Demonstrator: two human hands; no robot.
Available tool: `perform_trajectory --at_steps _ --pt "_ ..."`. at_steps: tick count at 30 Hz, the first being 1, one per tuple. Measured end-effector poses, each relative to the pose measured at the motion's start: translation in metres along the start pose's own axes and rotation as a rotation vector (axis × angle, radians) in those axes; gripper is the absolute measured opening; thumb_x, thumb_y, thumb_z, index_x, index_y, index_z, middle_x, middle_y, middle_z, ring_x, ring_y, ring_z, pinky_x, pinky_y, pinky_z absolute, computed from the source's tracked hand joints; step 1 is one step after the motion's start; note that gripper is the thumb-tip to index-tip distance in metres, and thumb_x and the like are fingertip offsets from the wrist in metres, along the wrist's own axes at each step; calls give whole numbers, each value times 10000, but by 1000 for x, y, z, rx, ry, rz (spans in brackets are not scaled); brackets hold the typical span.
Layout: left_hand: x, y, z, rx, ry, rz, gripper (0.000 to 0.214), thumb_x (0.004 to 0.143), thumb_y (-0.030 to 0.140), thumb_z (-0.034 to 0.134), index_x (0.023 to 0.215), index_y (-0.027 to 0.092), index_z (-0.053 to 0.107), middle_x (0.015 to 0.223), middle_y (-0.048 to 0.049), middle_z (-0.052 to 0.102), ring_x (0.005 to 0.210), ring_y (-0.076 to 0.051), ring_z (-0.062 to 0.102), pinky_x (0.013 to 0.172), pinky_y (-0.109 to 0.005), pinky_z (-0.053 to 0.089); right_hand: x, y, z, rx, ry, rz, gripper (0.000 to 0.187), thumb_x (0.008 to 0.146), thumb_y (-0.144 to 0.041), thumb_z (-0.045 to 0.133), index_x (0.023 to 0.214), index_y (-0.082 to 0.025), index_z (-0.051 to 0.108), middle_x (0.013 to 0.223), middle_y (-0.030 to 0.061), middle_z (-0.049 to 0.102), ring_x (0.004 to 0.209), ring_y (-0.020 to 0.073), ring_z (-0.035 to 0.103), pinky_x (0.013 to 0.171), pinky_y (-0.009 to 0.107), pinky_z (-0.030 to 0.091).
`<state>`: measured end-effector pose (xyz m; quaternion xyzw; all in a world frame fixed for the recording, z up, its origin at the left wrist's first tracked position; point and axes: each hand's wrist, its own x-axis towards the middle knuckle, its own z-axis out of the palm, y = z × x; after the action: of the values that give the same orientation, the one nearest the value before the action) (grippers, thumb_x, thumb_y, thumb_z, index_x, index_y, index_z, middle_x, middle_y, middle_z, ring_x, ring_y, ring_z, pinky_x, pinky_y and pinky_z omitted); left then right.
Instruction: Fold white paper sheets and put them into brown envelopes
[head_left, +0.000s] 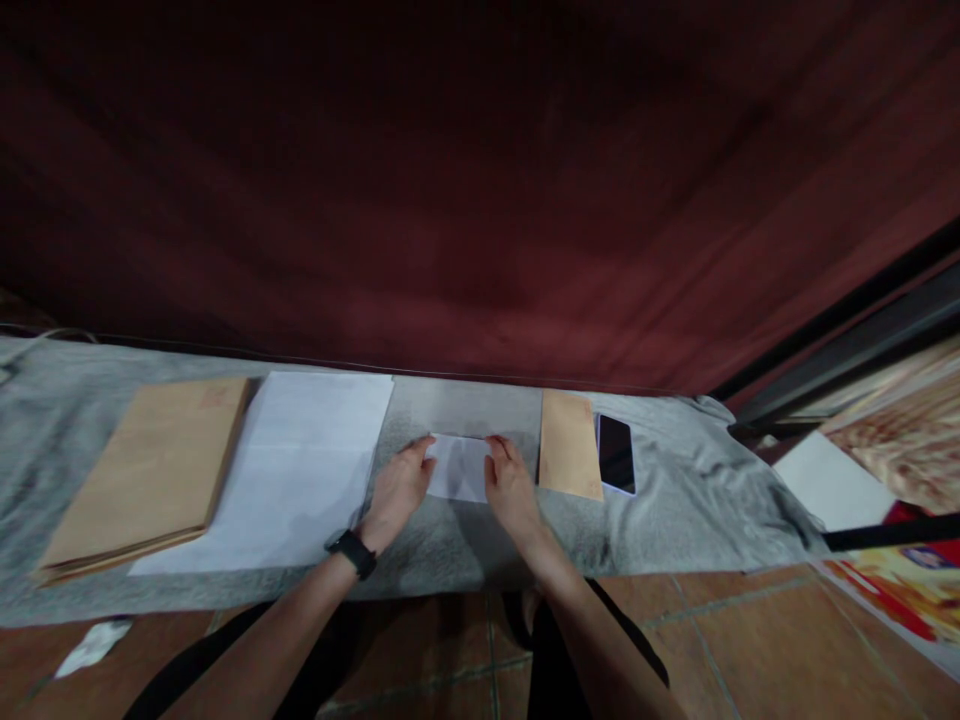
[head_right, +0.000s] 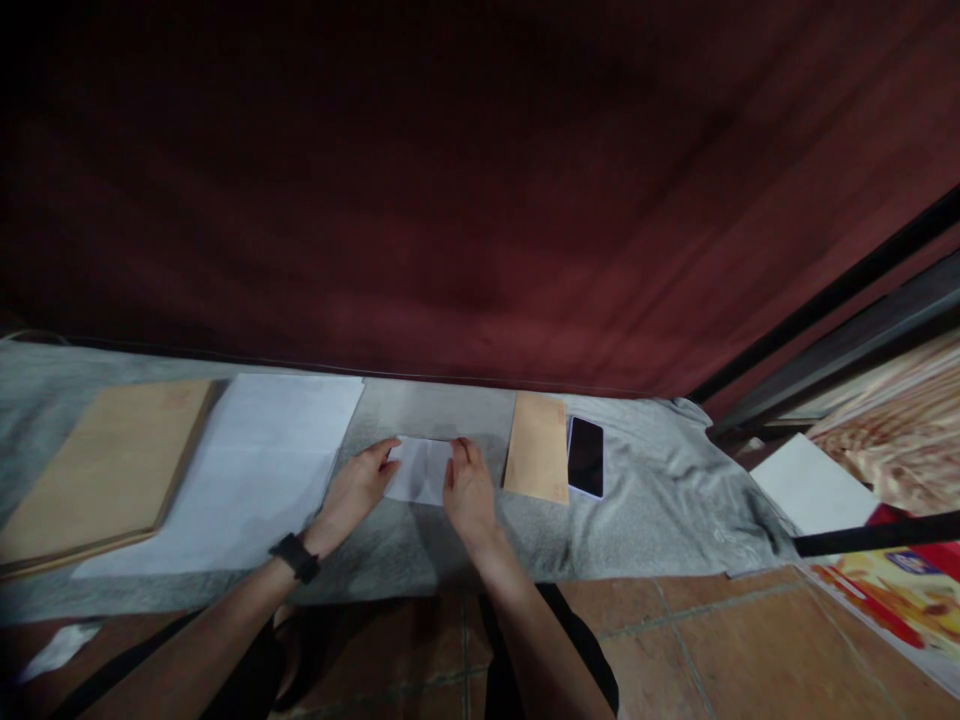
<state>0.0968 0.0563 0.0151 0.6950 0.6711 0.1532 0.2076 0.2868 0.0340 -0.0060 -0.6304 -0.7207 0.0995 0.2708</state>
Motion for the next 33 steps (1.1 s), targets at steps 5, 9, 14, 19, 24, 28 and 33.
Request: perform_trajectory --at_steps 5,9,14,19,24,28,33 --pt "-4 2 1 68 21 41 403 961 159 476 1337 157 621 1302 -144 693 1097 -276 709 937 -366 540 -17 -18 18 -38 -169 -183 481 1033 -202 346 1489 -148 487 1554 100 483 1450 225 419 1204 423 346" --pt "-7 5 -1 127 0 20 396 984 182 453 1347 171 613 1271 -131 710 1051 -267 725 910 -363 555 -24 -19 21 -154 -181 -187 480 1050 -268 381 1510 -157 465 1599 90 414 1493 241 355 1229 442 294" --pt "-11 6 -1 177 -21 37 398 1000 195 438 1365 176 594 1281 -119 706 1071 -264 717 912 -375 556 -26 -12 20 -209 -154 -222 495 1055 -303 404 1532 -176 434 1618 85 371 1504 237 337 1234 438 282" --pt "-13 8 -3 207 -50 33 389 993 193 460 1361 191 585 1233 -101 728 1039 -246 726 885 -346 555 -25 -4 19 -204 -162 -265 490 1062 -310 391 1535 -189 429 1619 71 366 1498 226 351 1246 431 265" --pt "-18 10 -3 294 42 69 391 1008 218 396 1338 160 597 1203 -135 719 987 -280 726 855 -408 556 -24 0 20 -210 -151 -281 492 1065 -305 369 1540 -185 420 1619 74 367 1504 224 337 1245 440 268" --pt "-24 13 17 324 187 253 471 1037 361 353 1364 103 574 1351 -193 634 1247 -316 608 1044 -465 472 -26 4 26 -229 -118 -316 499 1052 -252 360 1540 -165 413 1615 90 373 1501 222 344 1242 449 272" --pt "-30 15 52 214 160 505 691 1024 552 313 1530 86 377 1586 -178 422 1489 -276 362 1218 -457 298 -32 10 33 -287 -140 -357 574 978 -157 418 1549 -106 386 1605 134 381 1511 243 321 1251 459 249"
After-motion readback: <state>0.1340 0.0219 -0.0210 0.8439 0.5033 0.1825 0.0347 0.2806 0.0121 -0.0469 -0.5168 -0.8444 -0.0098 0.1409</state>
